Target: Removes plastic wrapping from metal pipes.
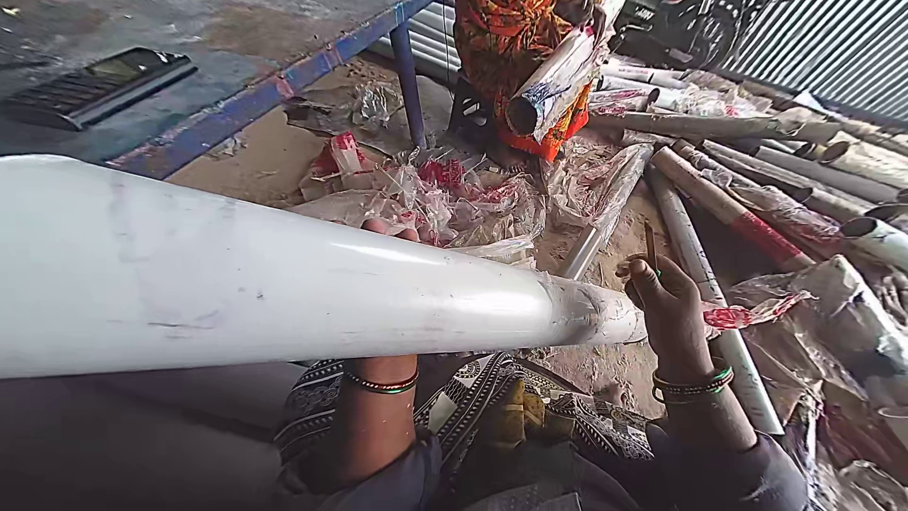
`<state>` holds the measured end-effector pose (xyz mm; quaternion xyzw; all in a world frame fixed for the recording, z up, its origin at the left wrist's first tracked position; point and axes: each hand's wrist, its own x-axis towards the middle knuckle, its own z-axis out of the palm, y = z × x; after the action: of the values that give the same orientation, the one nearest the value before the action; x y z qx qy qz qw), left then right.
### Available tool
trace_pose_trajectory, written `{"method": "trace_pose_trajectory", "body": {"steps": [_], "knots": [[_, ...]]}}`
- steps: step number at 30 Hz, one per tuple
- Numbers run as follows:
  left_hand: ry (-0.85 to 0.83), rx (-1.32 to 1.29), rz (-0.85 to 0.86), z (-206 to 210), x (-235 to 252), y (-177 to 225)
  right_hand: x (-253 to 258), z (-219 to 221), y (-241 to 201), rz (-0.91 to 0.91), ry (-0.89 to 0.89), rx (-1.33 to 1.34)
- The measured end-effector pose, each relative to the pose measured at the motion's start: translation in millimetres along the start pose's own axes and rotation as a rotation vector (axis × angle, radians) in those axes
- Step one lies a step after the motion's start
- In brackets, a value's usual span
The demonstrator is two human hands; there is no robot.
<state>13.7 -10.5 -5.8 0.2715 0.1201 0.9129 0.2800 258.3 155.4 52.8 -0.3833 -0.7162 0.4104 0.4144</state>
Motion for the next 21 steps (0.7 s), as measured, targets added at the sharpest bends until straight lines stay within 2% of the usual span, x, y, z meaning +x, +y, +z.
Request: {"method": "trace_pose_trajectory", "body": {"steps": [2,4,10,15,21], "knots": [[-0.044,-0.053,0.001,2.7,3.1,-0.3,-7.4,9.9,-11.6,-0.139,-0.155,-0.177],[-0.070,-0.144,0.003,6.1,5.3,0.2,-10.7,26.0,-21.1,-0.268,-0.233,-0.342],[-0.048,-0.069,-0.006,4.6,1.3,1.4,-15.7,48.6,-22.0,-0.445,-0.150,-0.470],[-0.022,-0.101,-0.026,3.1,-1.9,0.8,-16.9,47.1,-8.8,-0.382,-0.069,-0.372],[0.066,-0.036,0.096,11.2,-21.2,1.0,-22.1,44.0,-4.2,-0.185,0.002,-0.147]]}}
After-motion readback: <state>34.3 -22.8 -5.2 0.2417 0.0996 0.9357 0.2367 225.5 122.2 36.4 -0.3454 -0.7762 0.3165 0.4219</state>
